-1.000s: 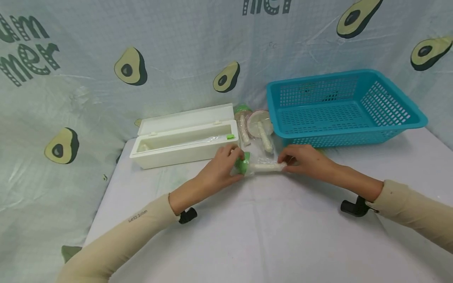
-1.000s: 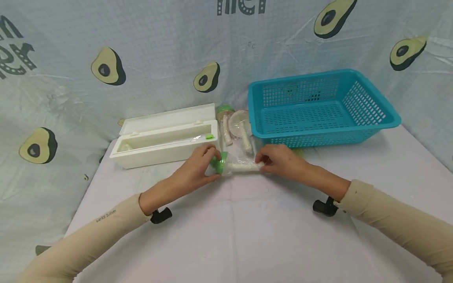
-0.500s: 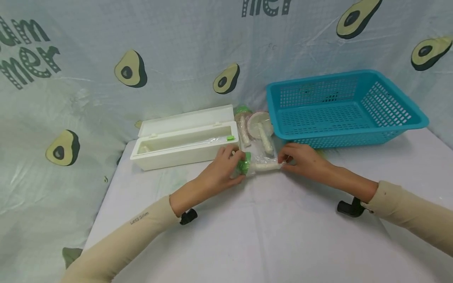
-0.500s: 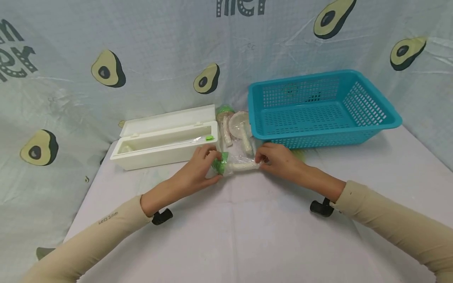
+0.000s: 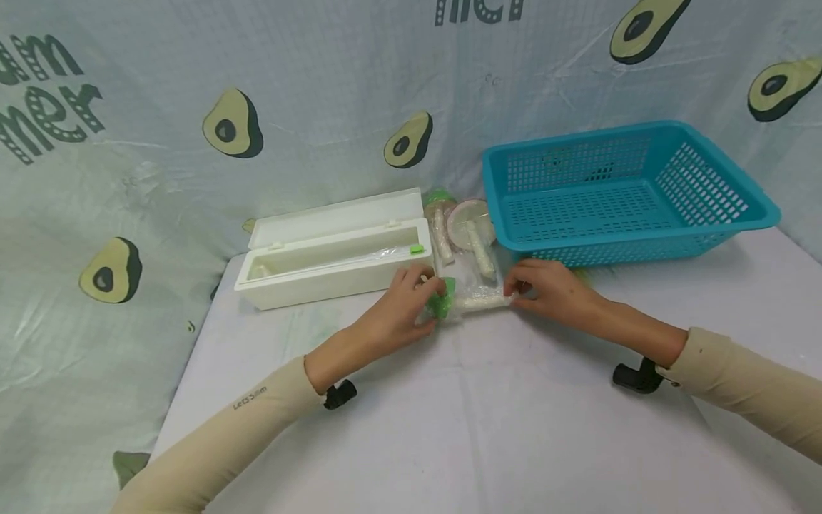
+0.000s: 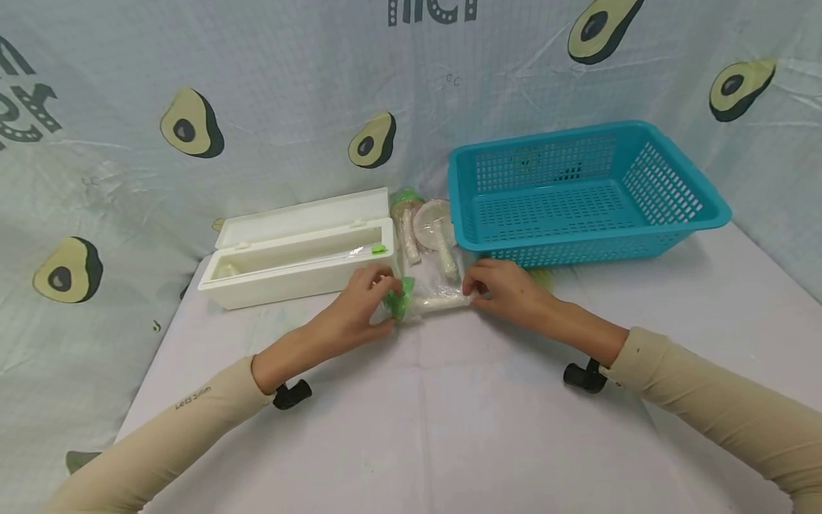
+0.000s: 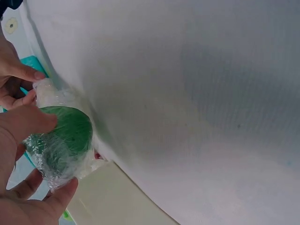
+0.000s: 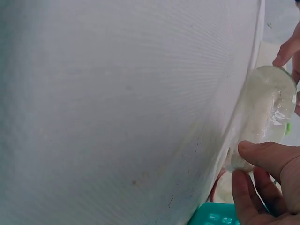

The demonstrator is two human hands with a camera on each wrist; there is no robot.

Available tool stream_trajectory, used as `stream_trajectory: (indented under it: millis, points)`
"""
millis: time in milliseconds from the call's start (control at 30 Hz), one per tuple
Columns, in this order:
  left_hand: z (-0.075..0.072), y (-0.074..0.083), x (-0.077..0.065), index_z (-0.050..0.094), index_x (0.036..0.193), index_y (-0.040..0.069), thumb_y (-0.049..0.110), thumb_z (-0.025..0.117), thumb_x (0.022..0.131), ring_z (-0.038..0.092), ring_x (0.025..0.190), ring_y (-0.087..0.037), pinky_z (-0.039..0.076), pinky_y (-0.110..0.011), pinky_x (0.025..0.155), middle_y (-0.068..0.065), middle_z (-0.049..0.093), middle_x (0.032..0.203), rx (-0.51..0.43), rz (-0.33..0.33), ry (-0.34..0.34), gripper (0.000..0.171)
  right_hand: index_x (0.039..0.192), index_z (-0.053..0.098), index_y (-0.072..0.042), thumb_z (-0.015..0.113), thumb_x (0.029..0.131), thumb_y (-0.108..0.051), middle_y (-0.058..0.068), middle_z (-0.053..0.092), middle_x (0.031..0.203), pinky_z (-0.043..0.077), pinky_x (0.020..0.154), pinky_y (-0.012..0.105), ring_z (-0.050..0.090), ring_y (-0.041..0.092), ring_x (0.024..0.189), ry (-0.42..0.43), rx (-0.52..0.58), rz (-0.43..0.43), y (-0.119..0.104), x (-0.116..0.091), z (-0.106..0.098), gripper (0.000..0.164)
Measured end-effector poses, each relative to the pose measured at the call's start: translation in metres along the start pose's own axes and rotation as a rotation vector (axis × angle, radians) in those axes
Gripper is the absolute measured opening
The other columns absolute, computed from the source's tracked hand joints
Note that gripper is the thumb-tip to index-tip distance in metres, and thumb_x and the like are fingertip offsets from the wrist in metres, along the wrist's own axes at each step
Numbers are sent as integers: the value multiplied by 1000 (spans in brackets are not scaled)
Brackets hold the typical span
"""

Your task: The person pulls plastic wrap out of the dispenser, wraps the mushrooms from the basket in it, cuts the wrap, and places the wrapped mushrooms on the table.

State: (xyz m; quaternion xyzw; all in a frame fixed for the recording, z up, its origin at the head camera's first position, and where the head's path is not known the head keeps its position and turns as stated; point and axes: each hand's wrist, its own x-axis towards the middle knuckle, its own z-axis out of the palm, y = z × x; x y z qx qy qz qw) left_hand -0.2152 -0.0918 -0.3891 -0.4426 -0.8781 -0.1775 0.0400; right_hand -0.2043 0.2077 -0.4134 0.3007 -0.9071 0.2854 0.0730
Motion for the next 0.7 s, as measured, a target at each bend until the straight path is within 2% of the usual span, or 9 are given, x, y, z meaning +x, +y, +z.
stream_trajectory:
  millis: [100,267,333,433,567,700]
  points:
    - [0,0,-2,55,108,12,-2,81,82,42,116,-33,49,-41,94,-10,45,124,30,9,5,39,93,71,-11,82,81,4,0,67,95,59,78,36,71,22,90,-7,1,-20,0,1,2,21]
    - [1,-1,-6,55,104,15,-5,80,83,39,115,-31,52,-33,86,-9,42,122,99,81,-33,38,90,72,-11,81,82,4,1,64,95,59,77,35,69,21,89,-58,17,-47,1,2,4,19]
    - [-1,-1,-6,56,104,15,0,79,86,38,116,-31,51,-35,87,-9,43,123,82,94,-48,34,90,72,-10,81,82,3,1,64,95,59,77,36,69,21,89,-74,18,-50,1,3,4,18]
    - [-7,0,-9,59,106,15,13,79,90,38,119,-31,49,-41,94,-10,44,127,18,68,-55,26,93,73,-11,81,83,2,3,66,99,58,77,37,68,23,91,-96,-13,-66,-1,1,0,17]
    - [-19,-2,-20,61,115,12,18,73,95,41,129,-31,47,-45,102,-13,47,135,-10,23,-6,24,105,74,-10,77,88,-2,4,69,110,58,82,41,67,24,101,-102,-66,-93,-8,-11,-15,19]
    - [-39,-13,-37,57,129,7,9,69,96,45,134,-33,44,-46,109,-17,49,141,92,14,79,35,129,67,-11,69,98,-13,6,66,129,52,97,50,60,28,122,-55,-84,-51,-14,-35,-41,31]
